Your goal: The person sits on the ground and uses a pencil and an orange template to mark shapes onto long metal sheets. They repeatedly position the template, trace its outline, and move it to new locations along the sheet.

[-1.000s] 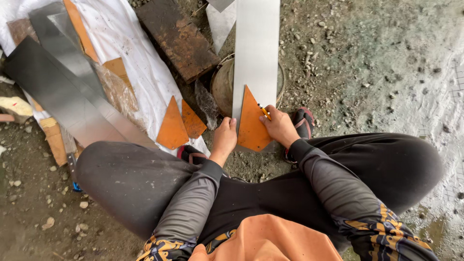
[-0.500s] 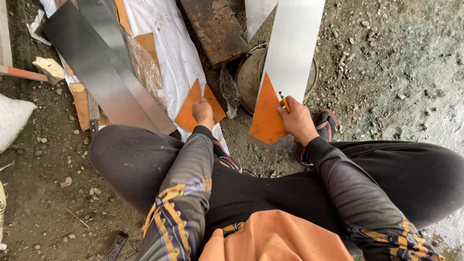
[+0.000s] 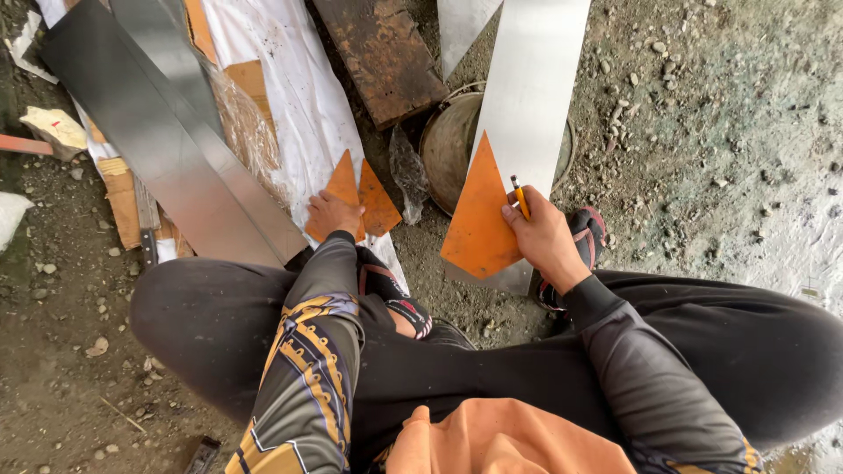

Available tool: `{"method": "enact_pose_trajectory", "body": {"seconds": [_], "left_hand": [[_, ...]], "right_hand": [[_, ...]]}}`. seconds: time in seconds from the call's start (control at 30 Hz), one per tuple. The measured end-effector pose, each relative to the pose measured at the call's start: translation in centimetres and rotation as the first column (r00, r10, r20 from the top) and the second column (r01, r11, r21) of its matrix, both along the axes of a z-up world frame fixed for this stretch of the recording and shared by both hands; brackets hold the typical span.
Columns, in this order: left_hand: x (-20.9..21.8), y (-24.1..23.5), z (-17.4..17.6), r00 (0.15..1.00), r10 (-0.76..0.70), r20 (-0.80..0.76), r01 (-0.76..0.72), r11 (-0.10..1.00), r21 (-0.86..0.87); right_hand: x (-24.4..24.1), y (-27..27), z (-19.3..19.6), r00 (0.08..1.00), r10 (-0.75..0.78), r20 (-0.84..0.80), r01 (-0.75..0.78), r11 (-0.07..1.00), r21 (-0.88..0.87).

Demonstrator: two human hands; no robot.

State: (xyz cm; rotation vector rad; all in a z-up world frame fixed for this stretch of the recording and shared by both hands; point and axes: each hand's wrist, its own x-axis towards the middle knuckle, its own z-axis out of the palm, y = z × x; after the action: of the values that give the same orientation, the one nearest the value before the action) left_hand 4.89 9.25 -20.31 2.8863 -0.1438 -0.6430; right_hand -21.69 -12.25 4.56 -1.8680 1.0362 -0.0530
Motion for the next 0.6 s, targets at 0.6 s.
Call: {"method": "enact_pose_trajectory", "body": {"seconds": [0.6], "left_hand": [[7.6,-4.2,11.3,0.859,-0.232,-0.456,-0.156,0.730,-0.666]], "right_hand": [[-0.9,-1.5,-7.2,0.967,-0.192,0.170,0.131,0.939,0.317]]}}
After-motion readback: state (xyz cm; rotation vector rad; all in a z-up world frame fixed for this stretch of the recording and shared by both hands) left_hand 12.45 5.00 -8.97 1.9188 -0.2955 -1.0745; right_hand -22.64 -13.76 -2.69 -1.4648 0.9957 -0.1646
